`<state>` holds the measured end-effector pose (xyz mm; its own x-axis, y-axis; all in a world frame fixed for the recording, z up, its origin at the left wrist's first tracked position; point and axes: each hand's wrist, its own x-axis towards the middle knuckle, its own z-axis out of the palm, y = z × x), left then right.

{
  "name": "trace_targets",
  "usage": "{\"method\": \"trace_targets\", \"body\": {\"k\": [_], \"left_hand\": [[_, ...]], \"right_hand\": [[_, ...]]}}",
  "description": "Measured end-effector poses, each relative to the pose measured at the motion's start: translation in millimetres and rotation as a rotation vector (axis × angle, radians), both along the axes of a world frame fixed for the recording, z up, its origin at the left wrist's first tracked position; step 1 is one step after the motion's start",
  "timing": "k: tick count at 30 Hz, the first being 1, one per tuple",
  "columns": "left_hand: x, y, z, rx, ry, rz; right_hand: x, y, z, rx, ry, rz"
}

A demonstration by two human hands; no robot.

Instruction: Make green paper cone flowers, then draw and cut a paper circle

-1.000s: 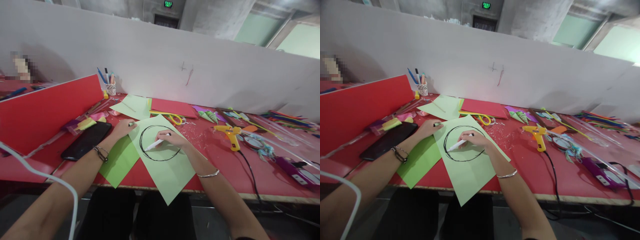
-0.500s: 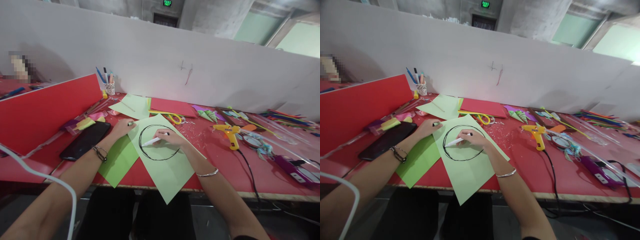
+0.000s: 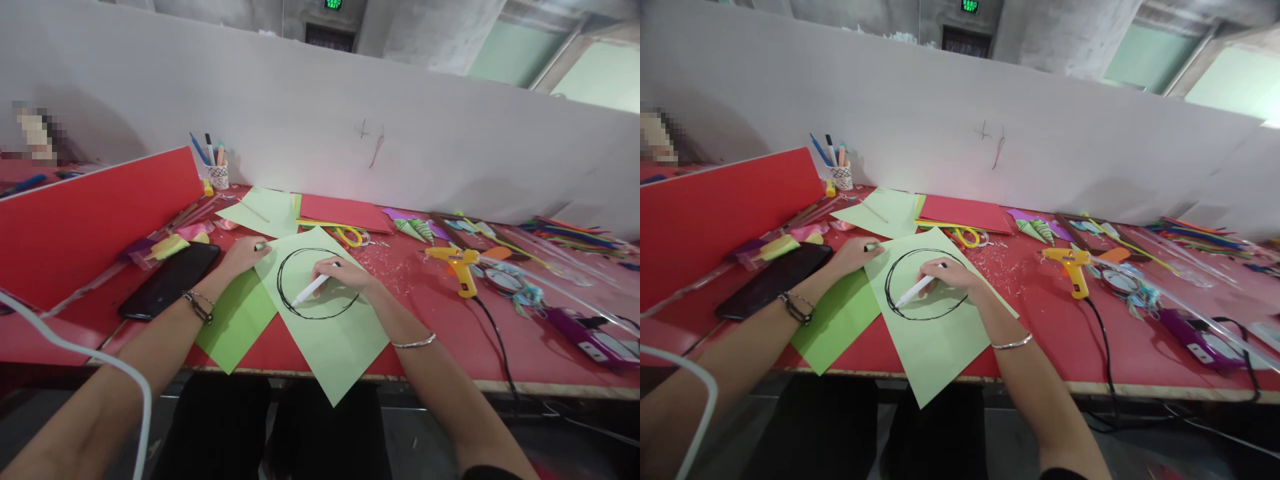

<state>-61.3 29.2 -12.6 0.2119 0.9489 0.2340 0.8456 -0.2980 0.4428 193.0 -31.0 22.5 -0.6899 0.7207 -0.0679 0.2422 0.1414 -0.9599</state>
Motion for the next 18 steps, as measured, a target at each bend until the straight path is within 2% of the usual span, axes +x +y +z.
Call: {"method": "trace_targets", "body": {"k": [3,7,18], "left_hand": [[-0.3,0.0,-0.2,0.005,0.008,-0.005],[-0.3,-1.0,1.6,-0.001,0.024,-0.008],[0.4,-0.7,3.2,0.007,0.04,-0.009]], "right_hand": [[-0.7,1.0,-3.1,0.041,0.041,-0.024],[-1.2,2.6,-5.3,0.065,0.021,0.014],[1.1,2.6,-1.6,0.02,-0.003,0.036]]}}
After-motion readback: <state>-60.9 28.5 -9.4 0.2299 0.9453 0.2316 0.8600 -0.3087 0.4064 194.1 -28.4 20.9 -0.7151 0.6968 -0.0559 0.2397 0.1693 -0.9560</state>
